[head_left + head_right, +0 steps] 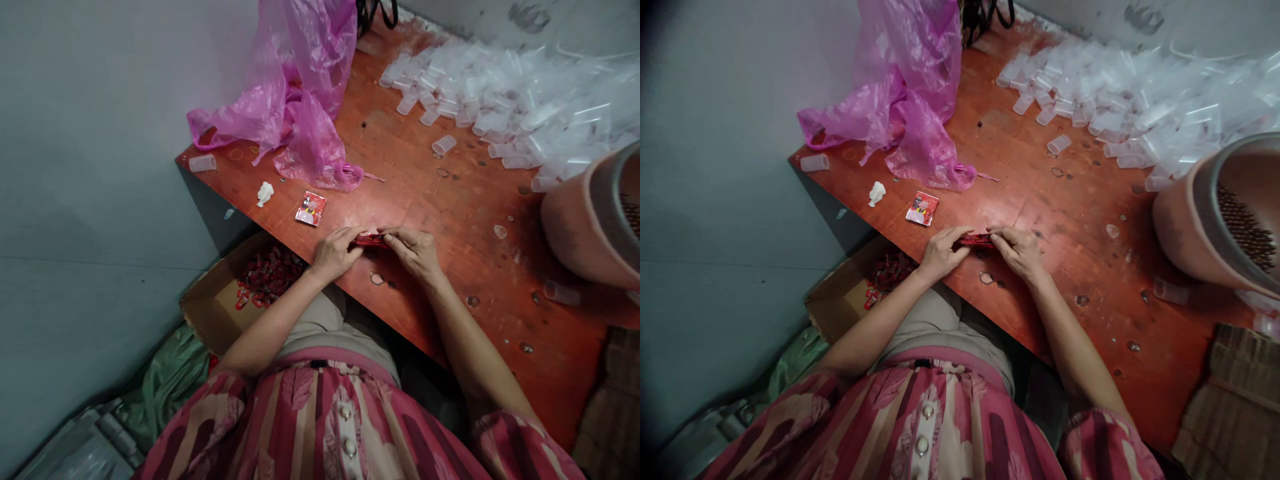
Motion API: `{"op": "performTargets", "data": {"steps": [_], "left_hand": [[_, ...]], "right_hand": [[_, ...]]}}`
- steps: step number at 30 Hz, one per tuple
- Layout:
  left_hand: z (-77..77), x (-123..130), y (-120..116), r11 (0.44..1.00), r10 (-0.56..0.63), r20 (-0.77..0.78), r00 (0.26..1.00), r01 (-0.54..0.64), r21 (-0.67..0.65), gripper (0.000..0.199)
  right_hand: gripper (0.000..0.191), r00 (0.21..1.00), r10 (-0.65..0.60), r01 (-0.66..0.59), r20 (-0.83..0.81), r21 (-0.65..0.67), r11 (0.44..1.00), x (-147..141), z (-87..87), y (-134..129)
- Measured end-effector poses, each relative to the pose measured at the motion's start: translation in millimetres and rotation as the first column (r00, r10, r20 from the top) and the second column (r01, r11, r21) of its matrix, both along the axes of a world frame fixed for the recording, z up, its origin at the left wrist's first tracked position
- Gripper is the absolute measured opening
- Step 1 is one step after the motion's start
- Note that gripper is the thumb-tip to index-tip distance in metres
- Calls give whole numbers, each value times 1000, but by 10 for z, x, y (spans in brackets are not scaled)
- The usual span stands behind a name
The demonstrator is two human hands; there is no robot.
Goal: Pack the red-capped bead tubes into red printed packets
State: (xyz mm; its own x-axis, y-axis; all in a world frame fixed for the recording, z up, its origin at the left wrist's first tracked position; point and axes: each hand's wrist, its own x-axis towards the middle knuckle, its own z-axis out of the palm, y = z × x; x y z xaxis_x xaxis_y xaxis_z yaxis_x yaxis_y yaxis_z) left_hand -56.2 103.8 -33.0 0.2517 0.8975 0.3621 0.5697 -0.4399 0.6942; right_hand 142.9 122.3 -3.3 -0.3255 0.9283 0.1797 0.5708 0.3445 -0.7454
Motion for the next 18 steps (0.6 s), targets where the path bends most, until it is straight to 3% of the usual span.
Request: {"op": "performTargets", "data": {"steps": [6, 10, 13, 15, 18], "left_hand": [[98, 30, 42, 994, 66, 96, 993, -58, -89, 14], [116, 24, 62, 972, 153, 103, 983, -131, -194, 6], [99, 10, 55, 963, 188, 93, 978, -165, -211, 5], [99, 2, 44, 966, 191, 98, 977, -169, -196, 6], [144, -10, 21, 961, 202, 100, 974, -177, -211, 9]], "right_hand": [[22, 980, -62, 37, -190, -130, 991, 7, -11, 29], [36, 960, -11, -46, -281, -195, 980, 13, -60, 79], [55, 961, 92, -131, -260, -134, 982, -5, -137, 96], [61, 986, 89, -96, -140, -49, 994, -46, -160, 102], [28, 999, 32, -30, -13, 101, 994, -133, -86, 104]]}}
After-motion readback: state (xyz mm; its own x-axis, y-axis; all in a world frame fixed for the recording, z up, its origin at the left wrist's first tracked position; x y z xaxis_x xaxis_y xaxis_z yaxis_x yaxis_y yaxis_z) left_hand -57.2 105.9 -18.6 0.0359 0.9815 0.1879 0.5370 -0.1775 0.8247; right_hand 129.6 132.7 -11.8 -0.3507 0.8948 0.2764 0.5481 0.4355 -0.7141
